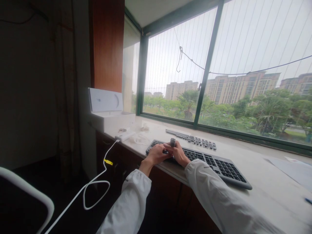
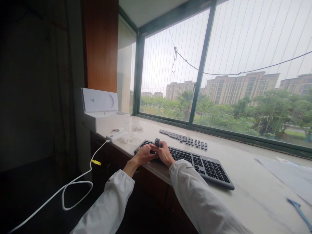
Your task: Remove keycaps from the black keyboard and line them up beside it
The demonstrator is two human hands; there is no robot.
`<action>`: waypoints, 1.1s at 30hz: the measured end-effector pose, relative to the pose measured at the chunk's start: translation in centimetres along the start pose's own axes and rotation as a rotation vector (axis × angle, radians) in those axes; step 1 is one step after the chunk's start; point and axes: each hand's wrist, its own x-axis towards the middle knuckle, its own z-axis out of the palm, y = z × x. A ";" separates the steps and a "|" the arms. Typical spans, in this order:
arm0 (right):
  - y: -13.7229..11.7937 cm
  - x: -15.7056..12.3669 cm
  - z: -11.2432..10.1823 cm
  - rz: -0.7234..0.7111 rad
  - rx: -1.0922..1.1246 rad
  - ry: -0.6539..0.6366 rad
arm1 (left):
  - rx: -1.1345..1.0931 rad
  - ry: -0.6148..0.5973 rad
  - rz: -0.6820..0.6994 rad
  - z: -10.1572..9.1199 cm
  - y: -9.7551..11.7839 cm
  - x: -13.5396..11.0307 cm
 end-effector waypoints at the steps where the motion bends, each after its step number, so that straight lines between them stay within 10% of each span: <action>1: 0.1 0.0 0.0 -0.007 -0.004 0.009 | -0.001 0.000 -0.005 0.0 0.0 0.0; 17: -1.1 -0.2 0.5 -0.138 -0.034 0.135 | -0.059 0.066 -0.007 0.4 -0.2 -0.1; 21: -1.1 0.5 -1.0 -0.236 -0.411 0.326 | -0.185 0.110 -0.034 0.3 0.0 -0.3; 33: 0.3 1.0 -2.7 -0.139 -1.006 0.183 | -0.289 0.270 -0.118 0.6 -0.3 -0.1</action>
